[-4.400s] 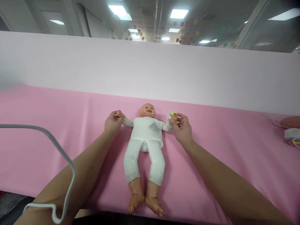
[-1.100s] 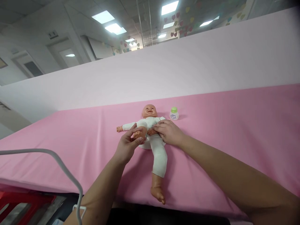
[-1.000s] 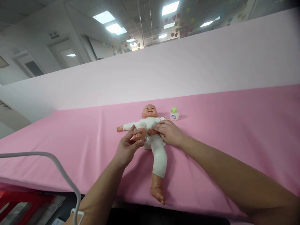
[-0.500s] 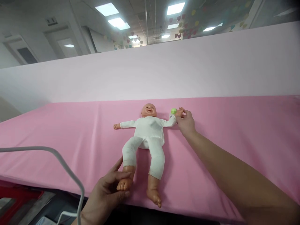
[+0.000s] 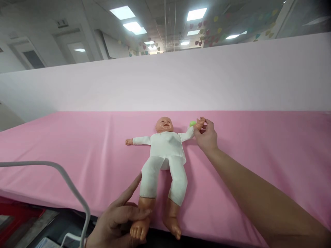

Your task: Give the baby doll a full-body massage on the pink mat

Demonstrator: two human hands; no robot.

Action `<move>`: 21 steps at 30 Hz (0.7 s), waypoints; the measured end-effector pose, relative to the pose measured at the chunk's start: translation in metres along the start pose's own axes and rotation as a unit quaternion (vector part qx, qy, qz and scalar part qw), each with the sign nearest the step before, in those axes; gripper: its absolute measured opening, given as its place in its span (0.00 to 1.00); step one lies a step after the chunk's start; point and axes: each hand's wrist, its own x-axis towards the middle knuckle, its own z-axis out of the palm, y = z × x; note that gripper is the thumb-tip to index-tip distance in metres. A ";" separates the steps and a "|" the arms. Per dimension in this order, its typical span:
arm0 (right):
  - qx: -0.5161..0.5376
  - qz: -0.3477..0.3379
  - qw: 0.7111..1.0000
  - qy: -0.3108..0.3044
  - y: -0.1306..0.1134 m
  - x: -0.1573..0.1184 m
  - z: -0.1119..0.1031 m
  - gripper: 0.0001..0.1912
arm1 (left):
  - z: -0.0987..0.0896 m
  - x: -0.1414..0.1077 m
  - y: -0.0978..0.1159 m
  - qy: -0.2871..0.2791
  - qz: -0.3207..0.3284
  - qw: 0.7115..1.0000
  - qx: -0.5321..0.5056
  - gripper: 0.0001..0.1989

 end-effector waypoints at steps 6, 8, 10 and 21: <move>0.029 -0.209 0.975 -0.066 -0.033 -0.028 0.013 0.27 | -0.001 0.008 0.006 0.016 0.008 1.000 0.015 0.18; -0.010 -0.282 0.951 -0.125 -0.037 -0.038 0.020 0.24 | -0.004 0.017 0.008 0.026 -0.003 1.000 0.003 0.15; -0.061 -0.363 0.912 -0.181 -0.039 -0.046 0.026 0.20 | -0.005 0.031 0.009 0.034 -0.010 0.999 0.001 0.14; -0.122 -0.469 0.834 -0.262 -0.036 -0.048 0.028 0.19 | -0.002 0.123 -0.009 0.069 0.031 0.997 -0.033 0.17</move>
